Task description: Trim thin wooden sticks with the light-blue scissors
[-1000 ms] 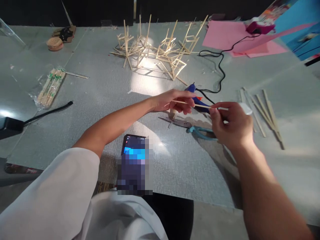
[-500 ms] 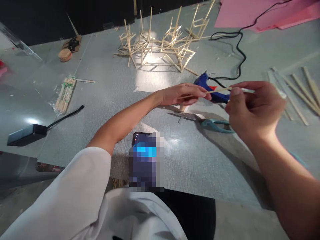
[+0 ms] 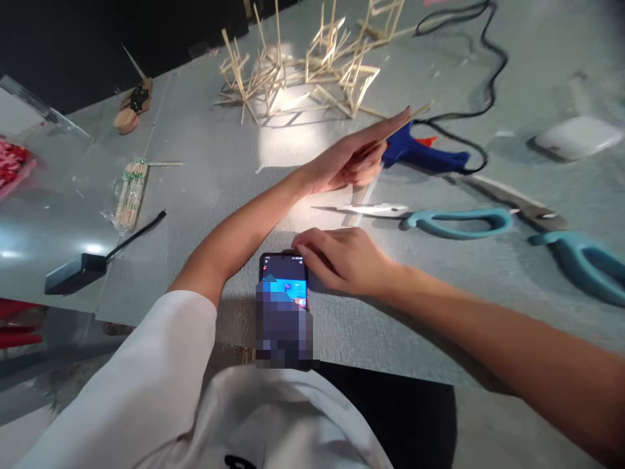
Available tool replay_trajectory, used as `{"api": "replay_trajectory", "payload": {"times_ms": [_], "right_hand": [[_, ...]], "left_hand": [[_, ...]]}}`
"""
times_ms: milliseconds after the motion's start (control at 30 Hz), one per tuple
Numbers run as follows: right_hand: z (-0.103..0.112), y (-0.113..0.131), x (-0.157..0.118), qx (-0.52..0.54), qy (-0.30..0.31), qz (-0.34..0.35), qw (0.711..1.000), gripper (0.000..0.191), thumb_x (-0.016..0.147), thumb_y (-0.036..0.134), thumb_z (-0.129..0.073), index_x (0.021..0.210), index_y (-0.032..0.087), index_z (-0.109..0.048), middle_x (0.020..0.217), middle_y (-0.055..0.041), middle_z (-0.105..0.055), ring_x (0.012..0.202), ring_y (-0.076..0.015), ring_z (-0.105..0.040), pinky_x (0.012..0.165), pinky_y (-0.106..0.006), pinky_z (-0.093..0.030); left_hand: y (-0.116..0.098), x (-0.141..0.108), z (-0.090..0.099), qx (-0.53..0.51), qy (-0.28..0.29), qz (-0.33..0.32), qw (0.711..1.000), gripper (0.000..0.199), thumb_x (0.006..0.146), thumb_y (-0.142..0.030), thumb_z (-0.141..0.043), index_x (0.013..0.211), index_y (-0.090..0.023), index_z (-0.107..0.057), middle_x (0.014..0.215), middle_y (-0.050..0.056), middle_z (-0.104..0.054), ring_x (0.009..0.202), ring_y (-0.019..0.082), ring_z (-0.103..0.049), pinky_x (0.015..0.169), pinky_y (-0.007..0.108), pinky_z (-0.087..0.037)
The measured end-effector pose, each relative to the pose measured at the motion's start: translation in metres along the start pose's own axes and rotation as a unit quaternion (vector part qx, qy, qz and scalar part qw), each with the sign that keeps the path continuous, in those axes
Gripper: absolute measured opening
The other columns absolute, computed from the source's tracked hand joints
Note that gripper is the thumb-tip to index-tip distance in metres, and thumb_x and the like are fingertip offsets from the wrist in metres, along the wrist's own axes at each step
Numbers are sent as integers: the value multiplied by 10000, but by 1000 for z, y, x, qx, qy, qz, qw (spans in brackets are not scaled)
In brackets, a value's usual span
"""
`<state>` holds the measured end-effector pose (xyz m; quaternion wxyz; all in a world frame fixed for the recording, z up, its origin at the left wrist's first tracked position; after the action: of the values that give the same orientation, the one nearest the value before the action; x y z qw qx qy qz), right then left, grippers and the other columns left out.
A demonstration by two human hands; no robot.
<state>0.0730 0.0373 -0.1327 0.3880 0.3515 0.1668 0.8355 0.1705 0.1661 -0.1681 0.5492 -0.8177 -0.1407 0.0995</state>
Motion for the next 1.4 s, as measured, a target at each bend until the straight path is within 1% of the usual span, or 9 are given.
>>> {"api": "replay_trajectory", "payload": {"times_ms": [67, 200, 267, 367, 467, 567, 900, 1067, 1400], "right_hand": [[-3, 8, -6, -30, 12, 57, 998, 306, 1050, 326, -376, 1051, 165, -636, 699, -22, -688, 563, -142, -580, 551, -297, -355], [3, 2, -9, -40, 24, 40, 998, 307, 1051, 319, -381, 1049, 173, -651, 642, -7, -662, 521, -140, -561, 532, -301, -356], [6, -3, -8, -41, 26, 14, 999, 325, 1053, 328, -366, 1055, 169, -650, 605, 0, -639, 503, -142, -549, 521, -304, -350], [5, -5, -8, -50, 31, 2, 998, 349, 1054, 338, -344, 1064, 167, -648, 612, -7, -647, 497, -141, -544, 513, -307, -330], [2, -2, -7, -69, 38, 14, 997, 344, 1050, 334, -345, 1052, 174, -650, 654, -17, -675, 500, -136, -540, 510, -307, -315], [2, 0, -7, -78, 37, 19, 996, 334, 1052, 321, -349, 1041, 174, -649, 667, -19, -682, 506, -134, -546, 510, -307, -316], [0, 1, -8, -78, 48, 26, 995, 338, 1058, 319, -349, 1037, 166, -649, 696, -30, -700, 529, -147, -578, 527, -316, -352], [-1, 3, -7, -75, 50, 34, 995, 326, 1059, 308, -350, 1018, 171, -643, 695, -16, -690, 547, -133, -579, 540, -304, -366], [0, 22, -11, -2, 35, 146, 989, 257, 1039, 260, -417, 1015, 171, -656, 751, -1, -697, 573, -108, -565, 573, -291, -370]], "left_hand": [[1, -1, -3, 13, 11, 9, 1000, 373, 1075, -368, -421, 894, -105, -614, 531, -86, -210, 420, 41, -237, 475, 180, -187], [-4, -1, -5, 32, 13, -5, 999, 367, 1083, -222, -352, 1419, -115, -455, 724, -65, -498, 427, 19, -195, 454, 181, -165], [-2, 1, -4, 48, 6, -2, 999, 336, 1079, -234, -381, 1339, -86, -533, 848, -37, -568, 435, -1, -174, 444, 178, -174], [3, 5, -3, 60, 2, 3, 998, 311, 1051, -363, -493, 1006, -83, -621, 627, -75, -388, 445, 14, -124, 441, 176, -158], [4, 7, -7, 35, 31, -2, 999, 359, 1027, -402, -533, 772, -153, -488, 562, -90, -141, 461, 36, -105, 443, 189, -124], [3, 6, -13, -4, 60, 8, 998, 390, 1041, -378, -507, 720, -197, -379, 559, -96, -149, 467, 30, -120, 455, 188, -125], [6, 5, -14, -52, 68, 28, 996, 411, 1088, -349, -403, 709, -203, -343, 545, -92, -170, 457, 31, -166, 454, 205, -130], [4, 4, -9, -45, 49, 33, 997, 328, 1095, -267, -371, 862, -124, -554, 543, -88, -177, 460, 48, -173, 462, 206, -181], [8, 3, -5, -71, 68, 46, 994, 197, 981, -108, -473, 1171, -115, -522, 903, 23, -669, 654, 72, -572, 537, 193, -331]]}}
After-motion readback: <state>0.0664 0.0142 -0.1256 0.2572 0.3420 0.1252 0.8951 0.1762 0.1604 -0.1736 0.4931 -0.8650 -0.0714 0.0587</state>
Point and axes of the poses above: each hand's wrist, its own x-axis towards the middle knuckle, its own z-axis out of the back of the hand, y = z × x, the point moved 10 cm from there along x, towards the middle knuckle
